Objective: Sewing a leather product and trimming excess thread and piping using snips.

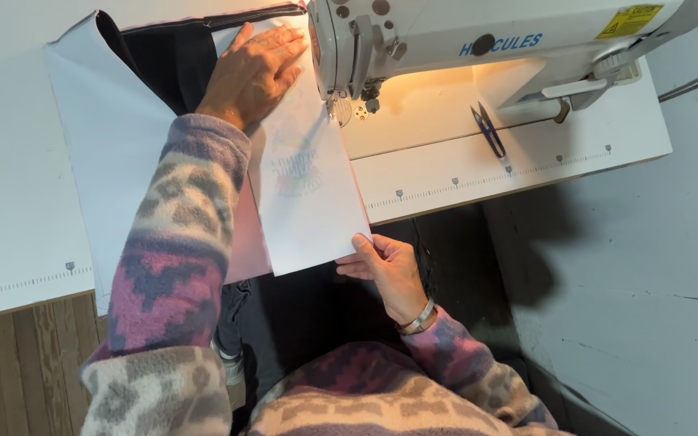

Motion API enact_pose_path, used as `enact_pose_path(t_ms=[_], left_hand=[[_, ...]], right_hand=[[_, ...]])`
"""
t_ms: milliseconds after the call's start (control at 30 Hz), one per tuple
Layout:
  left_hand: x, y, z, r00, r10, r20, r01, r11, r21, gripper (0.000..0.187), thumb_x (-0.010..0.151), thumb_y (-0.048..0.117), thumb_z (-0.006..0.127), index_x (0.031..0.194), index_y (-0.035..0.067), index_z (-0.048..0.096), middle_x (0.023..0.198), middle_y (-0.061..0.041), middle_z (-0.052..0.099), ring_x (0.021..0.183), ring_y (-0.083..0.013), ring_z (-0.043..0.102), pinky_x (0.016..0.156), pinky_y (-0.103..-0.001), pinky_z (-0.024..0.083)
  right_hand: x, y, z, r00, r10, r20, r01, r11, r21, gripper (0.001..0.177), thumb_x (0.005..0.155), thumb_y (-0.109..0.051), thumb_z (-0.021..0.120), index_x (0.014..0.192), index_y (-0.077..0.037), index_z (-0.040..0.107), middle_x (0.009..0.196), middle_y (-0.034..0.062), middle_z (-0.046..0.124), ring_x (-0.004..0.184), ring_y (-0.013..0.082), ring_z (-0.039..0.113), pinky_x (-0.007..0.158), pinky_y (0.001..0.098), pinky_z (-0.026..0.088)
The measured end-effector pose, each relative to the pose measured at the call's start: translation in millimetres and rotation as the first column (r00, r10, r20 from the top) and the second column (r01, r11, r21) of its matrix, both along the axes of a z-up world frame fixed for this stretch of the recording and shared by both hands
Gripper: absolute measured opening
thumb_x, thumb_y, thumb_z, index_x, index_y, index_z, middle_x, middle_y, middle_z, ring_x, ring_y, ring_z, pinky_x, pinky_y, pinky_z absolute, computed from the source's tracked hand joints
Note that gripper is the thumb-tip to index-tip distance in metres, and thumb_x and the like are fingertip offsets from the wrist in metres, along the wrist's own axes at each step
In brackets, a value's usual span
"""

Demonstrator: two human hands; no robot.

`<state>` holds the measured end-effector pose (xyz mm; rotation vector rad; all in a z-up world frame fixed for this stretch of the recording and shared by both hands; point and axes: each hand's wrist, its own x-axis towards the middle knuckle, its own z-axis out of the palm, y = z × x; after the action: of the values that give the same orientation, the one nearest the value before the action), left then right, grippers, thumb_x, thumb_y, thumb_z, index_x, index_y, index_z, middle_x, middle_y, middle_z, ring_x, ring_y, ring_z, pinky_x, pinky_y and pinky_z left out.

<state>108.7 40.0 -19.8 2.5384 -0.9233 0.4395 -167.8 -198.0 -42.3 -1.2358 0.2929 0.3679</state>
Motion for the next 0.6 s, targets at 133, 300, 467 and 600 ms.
enact_pose_path(t_ms=[133,300,467,600], left_hand=[[6.3,0.6,0.5,1.000,0.007,-0.014,-0.007,1.000,-0.023,0.037,0.109,0.030,0.060,0.142,0.013,0.066,0.142,-0.011,0.065,0.134,-0.0284,0.057,0.121,-0.056,0.029],[22.0,5.1,-13.6,0.996,-0.051,0.075,0.050,0.999,0.023,0.038,0.110,0.030,0.061,0.142,0.010,0.065,0.146,-0.012,0.064,0.137,-0.0289,0.056,0.120,-0.056,0.027],[-38.7,-5.8,14.1,0.996,0.029,0.089,-0.039,0.992,0.121,0.048,0.109,0.032,0.062,0.152,0.012,0.058,0.153,-0.011,0.056,0.141,-0.0275,0.050,0.124,-0.057,0.026],[-129.0,-1.7,24.7,0.993,0.119,0.000,-0.119,0.991,0.057,0.052,0.104,0.029,0.060,0.153,0.013,0.051,0.163,-0.006,0.048,0.150,-0.0257,0.044,0.121,-0.059,0.029]], right_hand=[[2.7,0.4,-4.9,1.000,0.003,0.004,-0.003,1.000,-0.028,0.039,0.101,-0.032,0.062,0.105,0.007,0.070,0.092,0.0191,0.078,0.081,0.0244,0.078,0.076,0.0366,0.066],[4.9,3.2,-4.8,0.999,0.018,-0.035,-0.018,1.000,-0.001,0.041,0.101,-0.034,0.059,0.108,0.006,0.069,0.092,0.0198,0.077,0.079,0.0249,0.078,0.075,0.0363,0.066],[10.7,5.1,-6.3,0.999,0.008,-0.038,-0.006,0.999,0.035,0.043,0.102,-0.035,0.057,0.109,0.006,0.069,0.093,0.0195,0.077,0.079,0.0249,0.078,0.075,0.0352,0.066],[7.8,-1.8,-21.7,1.000,-0.019,-0.017,0.019,1.000,-0.001,0.044,0.103,-0.034,0.060,0.106,0.009,0.069,0.092,0.0215,0.077,0.077,0.0251,0.077,0.073,0.0355,0.066]])
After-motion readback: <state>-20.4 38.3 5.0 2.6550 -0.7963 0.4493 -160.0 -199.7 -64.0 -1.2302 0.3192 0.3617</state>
